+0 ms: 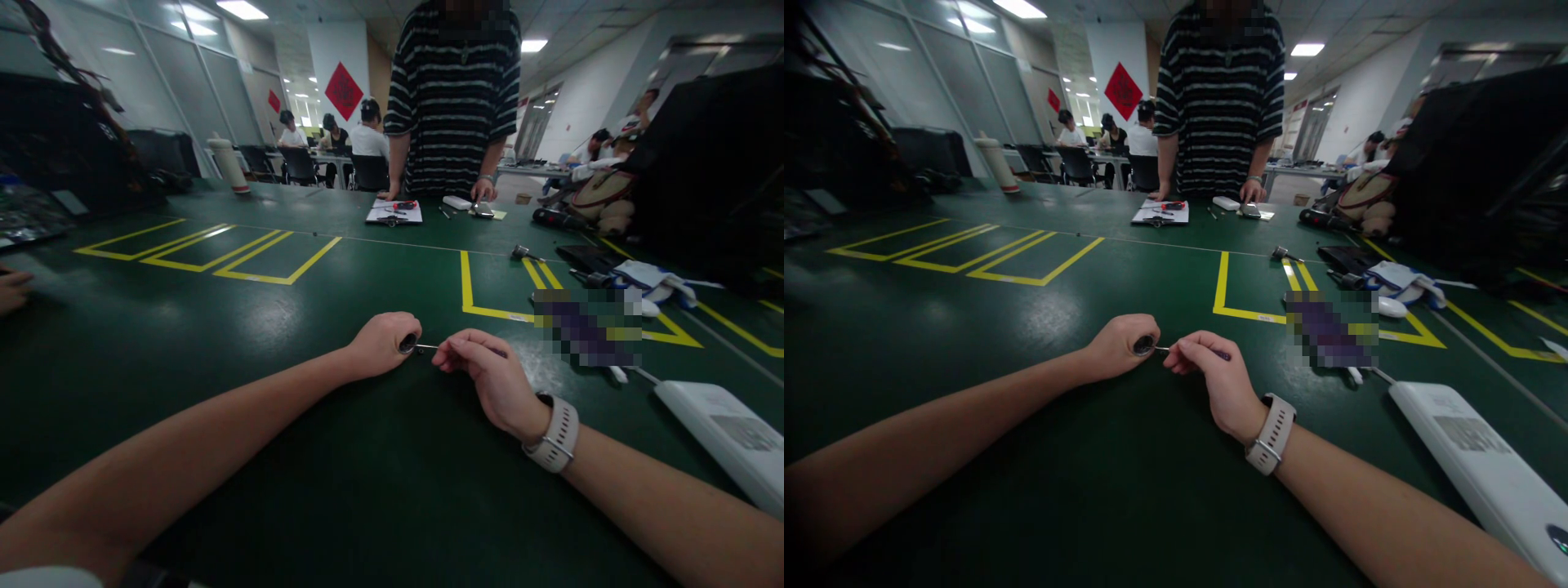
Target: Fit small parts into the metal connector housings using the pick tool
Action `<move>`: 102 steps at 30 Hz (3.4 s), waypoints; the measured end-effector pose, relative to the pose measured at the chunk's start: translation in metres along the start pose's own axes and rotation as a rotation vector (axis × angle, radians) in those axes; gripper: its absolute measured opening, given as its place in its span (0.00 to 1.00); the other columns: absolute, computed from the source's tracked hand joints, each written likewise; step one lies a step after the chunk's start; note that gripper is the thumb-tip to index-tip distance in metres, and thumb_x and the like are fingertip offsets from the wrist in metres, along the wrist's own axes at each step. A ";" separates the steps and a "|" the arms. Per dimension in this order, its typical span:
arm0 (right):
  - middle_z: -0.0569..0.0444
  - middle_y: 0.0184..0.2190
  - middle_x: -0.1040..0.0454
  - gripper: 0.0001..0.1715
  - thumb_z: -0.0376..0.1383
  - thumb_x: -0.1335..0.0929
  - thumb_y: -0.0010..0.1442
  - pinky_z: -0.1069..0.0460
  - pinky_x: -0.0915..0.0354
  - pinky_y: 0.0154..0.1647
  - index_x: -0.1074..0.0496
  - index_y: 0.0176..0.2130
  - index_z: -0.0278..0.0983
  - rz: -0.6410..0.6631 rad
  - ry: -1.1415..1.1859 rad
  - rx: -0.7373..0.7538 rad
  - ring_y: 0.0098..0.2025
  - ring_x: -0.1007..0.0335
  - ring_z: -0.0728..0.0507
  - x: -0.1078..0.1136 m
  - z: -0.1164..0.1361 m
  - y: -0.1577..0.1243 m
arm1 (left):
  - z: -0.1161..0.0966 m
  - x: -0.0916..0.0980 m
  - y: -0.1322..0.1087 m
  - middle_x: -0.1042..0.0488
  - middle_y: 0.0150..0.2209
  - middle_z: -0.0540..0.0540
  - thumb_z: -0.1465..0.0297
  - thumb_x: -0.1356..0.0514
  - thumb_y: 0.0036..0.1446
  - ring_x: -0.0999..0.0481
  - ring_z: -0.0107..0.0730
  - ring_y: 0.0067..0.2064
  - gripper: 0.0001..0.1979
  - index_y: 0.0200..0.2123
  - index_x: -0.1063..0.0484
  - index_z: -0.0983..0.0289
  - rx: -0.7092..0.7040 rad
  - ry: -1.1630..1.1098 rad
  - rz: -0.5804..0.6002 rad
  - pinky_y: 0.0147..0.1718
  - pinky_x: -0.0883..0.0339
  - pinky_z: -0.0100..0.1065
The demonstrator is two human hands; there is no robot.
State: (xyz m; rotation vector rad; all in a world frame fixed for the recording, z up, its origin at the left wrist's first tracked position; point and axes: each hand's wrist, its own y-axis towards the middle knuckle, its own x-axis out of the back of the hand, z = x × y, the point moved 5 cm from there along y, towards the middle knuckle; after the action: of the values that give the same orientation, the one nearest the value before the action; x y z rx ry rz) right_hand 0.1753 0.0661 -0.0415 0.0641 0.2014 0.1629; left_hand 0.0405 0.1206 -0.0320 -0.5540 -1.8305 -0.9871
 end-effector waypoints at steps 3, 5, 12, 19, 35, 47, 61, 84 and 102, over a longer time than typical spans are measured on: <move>0.54 0.25 0.26 0.09 0.36 0.34 0.55 0.50 0.38 0.34 0.27 0.26 0.36 -0.025 0.023 0.006 0.29 0.32 0.47 0.003 -0.001 0.001 | 0.002 -0.001 -0.001 0.34 0.25 0.49 0.79 0.46 0.49 0.34 0.26 0.27 0.04 0.25 0.35 0.66 -0.009 -0.004 -0.008 0.27 0.41 0.28; 0.54 0.23 0.26 0.10 0.35 0.34 0.54 0.50 0.38 0.32 0.27 0.25 0.36 -0.048 0.031 0.001 0.28 0.33 0.47 0.004 -0.002 0.001 | 0.003 -0.002 -0.001 0.35 0.25 0.49 0.79 0.46 0.49 0.35 0.26 0.27 0.04 0.25 0.35 0.66 -0.017 -0.009 -0.014 0.27 0.41 0.28; 0.56 0.17 0.30 0.10 0.33 0.35 0.51 0.51 0.41 0.27 0.30 0.21 0.36 -0.155 0.014 0.040 0.23 0.36 0.48 0.009 -0.002 0.003 | 0.006 -0.003 0.000 0.34 0.25 0.50 0.79 0.46 0.47 0.33 0.28 0.28 0.04 0.25 0.35 0.65 0.024 -0.007 0.003 0.29 0.39 0.29; 0.56 0.19 0.30 0.10 0.34 0.36 0.53 0.51 0.41 0.29 0.29 0.22 0.37 -0.152 -0.100 0.065 0.25 0.35 0.47 0.010 -0.003 0.002 | 0.007 -0.004 -0.001 0.33 0.26 0.50 0.78 0.45 0.49 0.32 0.28 0.29 0.03 0.27 0.35 0.65 0.023 -0.015 -0.012 0.29 0.38 0.29; 0.53 0.34 0.26 0.11 0.40 0.37 0.60 0.48 0.36 0.39 0.27 0.36 0.37 0.131 -0.436 0.123 0.37 0.31 0.44 -0.013 0.010 -0.009 | 0.007 -0.001 0.001 0.32 0.24 0.50 0.72 0.43 0.52 0.33 0.26 0.26 0.04 0.26 0.34 0.66 0.063 -0.026 -0.060 0.26 0.41 0.28; 0.53 0.31 0.26 0.12 0.38 0.37 0.61 0.49 0.36 0.38 0.27 0.33 0.36 0.055 -0.465 0.214 0.36 0.30 0.45 -0.012 0.018 -0.011 | 0.005 0.000 0.000 0.32 0.26 0.50 0.78 0.44 0.49 0.32 0.27 0.28 0.02 0.26 0.34 0.66 0.057 -0.040 -0.018 0.28 0.39 0.28; 0.53 0.28 0.26 0.11 0.37 0.36 0.58 0.49 0.38 0.37 0.27 0.28 0.36 0.003 -0.436 0.161 0.34 0.31 0.45 -0.009 0.014 -0.005 | 0.000 0.000 0.000 0.33 0.25 0.50 0.77 0.45 0.50 0.33 0.27 0.27 0.02 0.26 0.34 0.66 0.002 0.007 0.016 0.27 0.41 0.28; 0.53 0.29 0.26 0.11 0.38 0.35 0.58 0.48 0.38 0.38 0.26 0.30 0.36 0.028 -0.350 0.112 0.35 0.31 0.45 -0.007 0.014 -0.004 | 0.001 -0.001 -0.001 0.33 0.25 0.50 0.76 0.45 0.50 0.33 0.27 0.26 0.03 0.26 0.35 0.66 0.008 0.034 0.006 0.26 0.41 0.28; 0.53 0.29 0.25 0.11 0.38 0.34 0.58 0.48 0.37 0.38 0.24 0.30 0.36 0.002 -0.336 0.113 0.34 0.30 0.45 -0.005 0.012 -0.002 | 0.000 -0.004 0.000 0.33 0.25 0.51 0.77 0.46 0.50 0.34 0.28 0.27 0.03 0.26 0.34 0.66 -0.031 0.092 0.017 0.27 0.42 0.29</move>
State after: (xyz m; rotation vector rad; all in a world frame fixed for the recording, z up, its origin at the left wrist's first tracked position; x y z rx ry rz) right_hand 0.1730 0.0630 -0.0287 0.2019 -0.1254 0.1403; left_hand 0.0422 0.1207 -0.0352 -0.5338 -1.7285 -1.0150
